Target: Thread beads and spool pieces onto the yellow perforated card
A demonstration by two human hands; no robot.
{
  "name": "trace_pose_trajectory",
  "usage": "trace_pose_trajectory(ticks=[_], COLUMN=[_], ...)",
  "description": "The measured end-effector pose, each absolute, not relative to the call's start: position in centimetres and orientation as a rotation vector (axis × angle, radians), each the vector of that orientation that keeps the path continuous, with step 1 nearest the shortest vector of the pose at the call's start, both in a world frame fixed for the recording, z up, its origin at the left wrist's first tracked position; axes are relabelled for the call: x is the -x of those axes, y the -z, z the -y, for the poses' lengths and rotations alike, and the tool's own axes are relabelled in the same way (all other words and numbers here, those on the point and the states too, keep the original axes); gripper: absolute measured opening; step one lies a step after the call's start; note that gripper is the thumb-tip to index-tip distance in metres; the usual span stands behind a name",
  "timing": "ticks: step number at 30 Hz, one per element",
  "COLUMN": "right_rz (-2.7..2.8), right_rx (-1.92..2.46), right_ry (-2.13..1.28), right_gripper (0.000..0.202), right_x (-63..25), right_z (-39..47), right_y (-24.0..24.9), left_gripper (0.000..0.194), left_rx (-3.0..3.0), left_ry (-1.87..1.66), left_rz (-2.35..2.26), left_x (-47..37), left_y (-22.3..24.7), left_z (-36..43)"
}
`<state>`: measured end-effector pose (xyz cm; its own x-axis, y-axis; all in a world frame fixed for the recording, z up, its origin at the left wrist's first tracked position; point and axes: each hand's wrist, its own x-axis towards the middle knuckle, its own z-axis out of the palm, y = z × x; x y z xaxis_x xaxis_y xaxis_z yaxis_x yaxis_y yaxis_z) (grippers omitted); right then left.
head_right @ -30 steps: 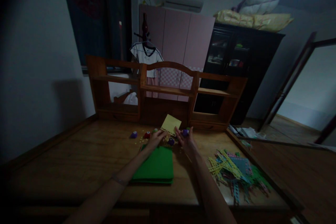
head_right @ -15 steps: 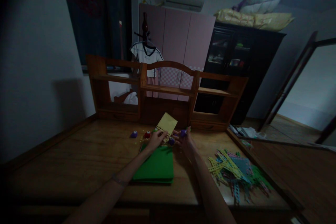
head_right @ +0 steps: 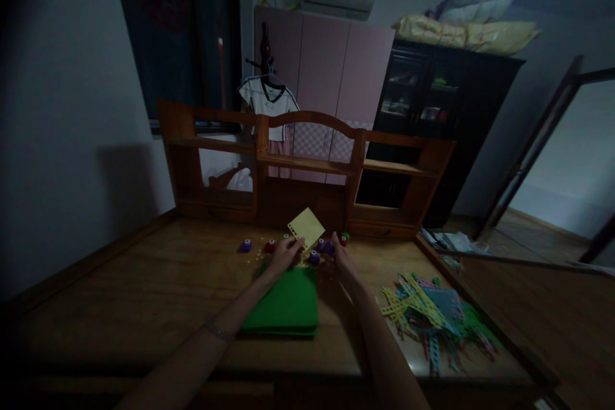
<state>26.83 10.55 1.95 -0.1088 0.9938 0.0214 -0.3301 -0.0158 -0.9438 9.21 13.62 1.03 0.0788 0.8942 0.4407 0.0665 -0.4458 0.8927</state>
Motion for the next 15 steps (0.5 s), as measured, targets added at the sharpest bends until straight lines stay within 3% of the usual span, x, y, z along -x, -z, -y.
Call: trace_pose_trajectory(ticks=[6,15], right_rz=[1.09,1.003], right_rx=[0.828,0.872], right_ry=[-1.527,-1.68], right_gripper=[0.035,0.036], right_x=[-25.6,-24.2], right_z=[-9.8,-9.2], right_y=[-1.9,-1.9], left_gripper=[0.035,0.036], left_rx=[-1.522,-1.497], left_ry=[-1.413,-1.326], left_rz=[-0.94,-0.824], left_x=[-9.1,-9.5], left_y=[-0.4,-1.3], left_z=[-14.3,-13.5])
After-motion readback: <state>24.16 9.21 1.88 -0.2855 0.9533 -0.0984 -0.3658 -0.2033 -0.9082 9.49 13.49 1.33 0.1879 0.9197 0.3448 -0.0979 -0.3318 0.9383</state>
